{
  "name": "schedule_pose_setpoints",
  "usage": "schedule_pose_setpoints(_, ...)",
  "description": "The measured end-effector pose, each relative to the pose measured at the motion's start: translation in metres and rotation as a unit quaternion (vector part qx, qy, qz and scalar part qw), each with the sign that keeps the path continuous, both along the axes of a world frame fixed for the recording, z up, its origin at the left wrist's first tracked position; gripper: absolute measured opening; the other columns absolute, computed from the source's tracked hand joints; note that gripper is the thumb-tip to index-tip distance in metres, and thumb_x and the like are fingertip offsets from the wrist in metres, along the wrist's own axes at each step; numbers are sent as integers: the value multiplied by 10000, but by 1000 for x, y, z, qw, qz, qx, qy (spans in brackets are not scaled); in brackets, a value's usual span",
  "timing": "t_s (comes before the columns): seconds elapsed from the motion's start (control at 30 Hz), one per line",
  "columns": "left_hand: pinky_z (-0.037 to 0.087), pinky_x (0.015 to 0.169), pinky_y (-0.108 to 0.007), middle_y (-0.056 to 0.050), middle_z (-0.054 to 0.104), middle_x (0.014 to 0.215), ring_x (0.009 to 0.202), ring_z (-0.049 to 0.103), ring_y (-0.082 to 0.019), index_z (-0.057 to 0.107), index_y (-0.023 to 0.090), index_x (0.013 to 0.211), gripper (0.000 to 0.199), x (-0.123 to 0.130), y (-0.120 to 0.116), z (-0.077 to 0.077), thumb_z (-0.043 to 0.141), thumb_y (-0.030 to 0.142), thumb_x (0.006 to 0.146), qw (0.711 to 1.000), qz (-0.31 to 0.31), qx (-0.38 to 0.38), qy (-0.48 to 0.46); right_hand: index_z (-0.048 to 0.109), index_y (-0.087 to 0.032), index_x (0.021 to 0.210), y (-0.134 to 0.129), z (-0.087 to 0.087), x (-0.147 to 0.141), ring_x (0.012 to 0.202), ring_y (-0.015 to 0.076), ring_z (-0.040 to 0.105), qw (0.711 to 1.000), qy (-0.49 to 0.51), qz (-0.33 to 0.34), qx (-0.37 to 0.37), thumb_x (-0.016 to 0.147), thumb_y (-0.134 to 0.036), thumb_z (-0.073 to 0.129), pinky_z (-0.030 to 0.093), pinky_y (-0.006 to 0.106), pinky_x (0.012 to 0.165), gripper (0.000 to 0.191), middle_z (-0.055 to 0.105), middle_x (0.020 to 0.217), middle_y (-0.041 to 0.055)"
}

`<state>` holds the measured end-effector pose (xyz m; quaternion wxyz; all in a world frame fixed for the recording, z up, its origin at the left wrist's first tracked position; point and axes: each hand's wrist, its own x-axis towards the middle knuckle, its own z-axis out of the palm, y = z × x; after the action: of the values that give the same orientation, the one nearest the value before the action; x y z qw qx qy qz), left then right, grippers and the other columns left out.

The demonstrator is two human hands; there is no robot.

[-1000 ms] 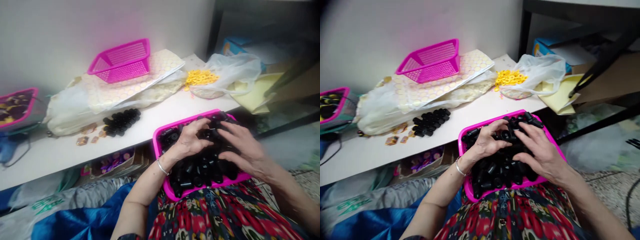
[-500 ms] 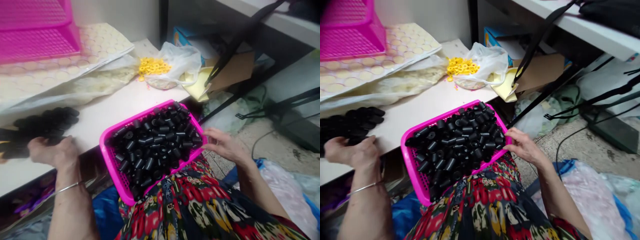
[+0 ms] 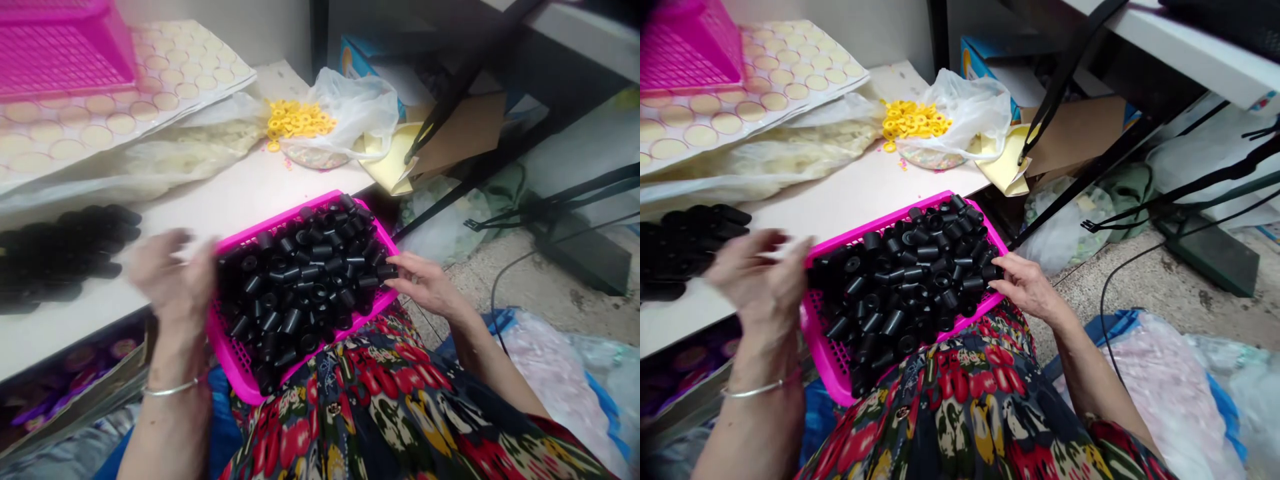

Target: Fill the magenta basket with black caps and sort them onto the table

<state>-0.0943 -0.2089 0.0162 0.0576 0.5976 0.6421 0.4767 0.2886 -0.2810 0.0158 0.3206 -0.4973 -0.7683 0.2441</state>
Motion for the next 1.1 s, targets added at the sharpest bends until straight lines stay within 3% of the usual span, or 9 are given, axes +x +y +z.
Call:
schedule_pose_setpoints(0.03,413,731,-331,-4,648,826,768,538,-189,662,197,883,223,29,-4,5,712,372,753,996,-86,17,18,639,-165,1113,0,1,-1,622,122,492,1000,7,-4,-4,855,-311,644,435,265,569,296,503,721,-12)
schedule_pose_setpoints(0.1,429,773,-334,-22,675,849,809,560,-189,673,196,874,158,85,-13,14,660,341,813,934,-345,-6,92,650,-169,1108,1,3,-3,614,115,488,1000,20,-11,-10,850,-317,649,438,258,556,298,501,722,-14)
schedule_pose_setpoints(0.13,427,786,-336,-34,672,838,820,554,-192,668,187,845,136,109,-17,16,620,314,844,895,-424,-16,138,653,-172,1109,0,4,-4,614,114,489,999,25,-15,-13,850,-316,648,443,257,557,296,501,726,-14)
schedule_pose_setpoints(0.2,428,774,-340,-54,661,829,802,536,-196,648,166,804,144,145,-22,19,580,280,862,831,-506,-56,223,657,-179,1109,-1,7,-5,622,112,492,999,35,-25,-15,844,-306,652,451,257,563,295,506,749,-8)
schedule_pose_setpoints(0.37,422,701,-363,-85,649,855,825,527,-240,628,144,857,116,176,-23,15,589,247,823,774,-520,-105,347,658,-193,1095,-3,5,0,670,113,500,995,89,-38,-24,825,-270,674,447,267,579,281,580,934,44)
schedule_pose_setpoints(0.53,415,686,-358,-87,641,864,845,527,-247,630,142,859,95,181,-20,15,609,174,772,760,-520,-127,369,657,-213,1155,-2,-4,6,734,128,523,983,165,-51,-57,797,-306,713,477,293,633,374,598,969,45)
schedule_pose_setpoints(0.63,429,723,-348,-70,627,912,845,515,-226,634,157,926,145,175,-16,16,627,212,792,783,-535,-130,289,664,-223,1152,-2,-5,5,798,145,568,971,225,-49,-67,774,-303,740,518,317,696,394,605,983,46)
schedule_pose_setpoints(0.83,443,871,-353,-50,639,979,941,543,-209,643,184,1007,271,151,-7,27,725,220,751,819,-548,-171,19,692,-257,1094,-1,7,-11,854,145,615,941,333,-23,-52,743,-241,771,552,289,718,361,613,966,29)
schedule_pose_setpoints(1.1,462,803,-322,-21,657,899,842,589,-181,656,177,964,243,143,-13,33,721,192,731,822,-525,-207,-75,686,-252,1099,8,12,-26,877,163,626,945,322,-6,-51,751,-308,763,566,309,721,361,618,978,39)
